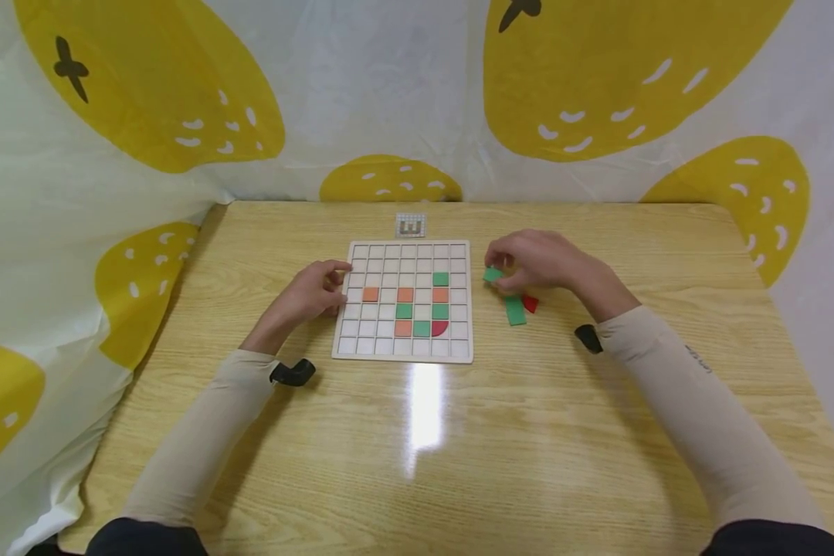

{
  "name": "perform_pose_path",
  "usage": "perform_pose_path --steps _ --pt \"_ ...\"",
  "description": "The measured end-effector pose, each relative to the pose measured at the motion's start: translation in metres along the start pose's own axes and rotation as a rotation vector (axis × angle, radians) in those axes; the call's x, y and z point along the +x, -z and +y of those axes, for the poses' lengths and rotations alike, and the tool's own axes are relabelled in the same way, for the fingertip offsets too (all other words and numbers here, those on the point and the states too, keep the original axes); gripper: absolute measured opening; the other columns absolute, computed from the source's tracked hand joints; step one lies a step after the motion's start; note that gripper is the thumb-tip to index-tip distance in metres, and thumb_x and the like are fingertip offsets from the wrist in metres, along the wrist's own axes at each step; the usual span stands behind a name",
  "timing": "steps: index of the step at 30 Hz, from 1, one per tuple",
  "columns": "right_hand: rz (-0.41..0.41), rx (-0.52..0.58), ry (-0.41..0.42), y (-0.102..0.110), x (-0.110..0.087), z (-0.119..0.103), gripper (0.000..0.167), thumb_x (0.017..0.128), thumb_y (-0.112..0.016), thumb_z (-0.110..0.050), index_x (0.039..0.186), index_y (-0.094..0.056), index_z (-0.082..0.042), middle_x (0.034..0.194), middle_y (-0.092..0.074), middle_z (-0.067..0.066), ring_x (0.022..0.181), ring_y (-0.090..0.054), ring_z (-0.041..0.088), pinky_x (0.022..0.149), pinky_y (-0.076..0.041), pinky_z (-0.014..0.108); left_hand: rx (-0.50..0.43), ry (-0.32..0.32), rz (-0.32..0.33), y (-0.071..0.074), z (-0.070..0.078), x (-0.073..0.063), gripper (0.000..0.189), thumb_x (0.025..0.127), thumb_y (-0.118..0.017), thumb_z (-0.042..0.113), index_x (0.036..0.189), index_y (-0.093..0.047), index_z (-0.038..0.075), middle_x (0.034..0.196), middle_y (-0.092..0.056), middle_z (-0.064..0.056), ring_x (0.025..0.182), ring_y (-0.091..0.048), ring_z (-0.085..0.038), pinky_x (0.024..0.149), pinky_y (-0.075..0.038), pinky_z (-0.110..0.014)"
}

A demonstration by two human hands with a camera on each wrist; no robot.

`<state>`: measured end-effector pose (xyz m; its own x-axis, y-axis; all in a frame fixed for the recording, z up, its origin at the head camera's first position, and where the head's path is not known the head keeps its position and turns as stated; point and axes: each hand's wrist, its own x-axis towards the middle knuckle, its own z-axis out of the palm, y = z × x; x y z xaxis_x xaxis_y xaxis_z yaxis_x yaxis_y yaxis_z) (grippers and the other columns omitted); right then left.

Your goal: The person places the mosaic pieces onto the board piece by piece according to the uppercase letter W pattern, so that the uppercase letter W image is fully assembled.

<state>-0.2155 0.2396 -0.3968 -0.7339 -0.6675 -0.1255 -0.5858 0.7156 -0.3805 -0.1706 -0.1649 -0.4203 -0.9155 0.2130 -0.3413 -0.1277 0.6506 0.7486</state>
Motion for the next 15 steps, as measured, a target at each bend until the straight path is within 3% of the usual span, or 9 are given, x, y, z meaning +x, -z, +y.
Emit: perform_pose_path --steps 15 --pt "-0.014 0.009 0.055 0.006 0.012 -0.025 0.02 0.085 -0.08 -0.023 0.103 -0.073 -0.02 0.094 -0.07 -0.006 0.089 -0.063 0.016 0.077 -0.051 0.039 -0.013 0.013 -0.004 0.0 0.001 0.0 0.058 0.093 -0.066 -0.004 0.148 -0.05 0.009 0.123 -0.049 -0.016 0.097 -0.054 -0.027 0.069 -0.056 -0.031"
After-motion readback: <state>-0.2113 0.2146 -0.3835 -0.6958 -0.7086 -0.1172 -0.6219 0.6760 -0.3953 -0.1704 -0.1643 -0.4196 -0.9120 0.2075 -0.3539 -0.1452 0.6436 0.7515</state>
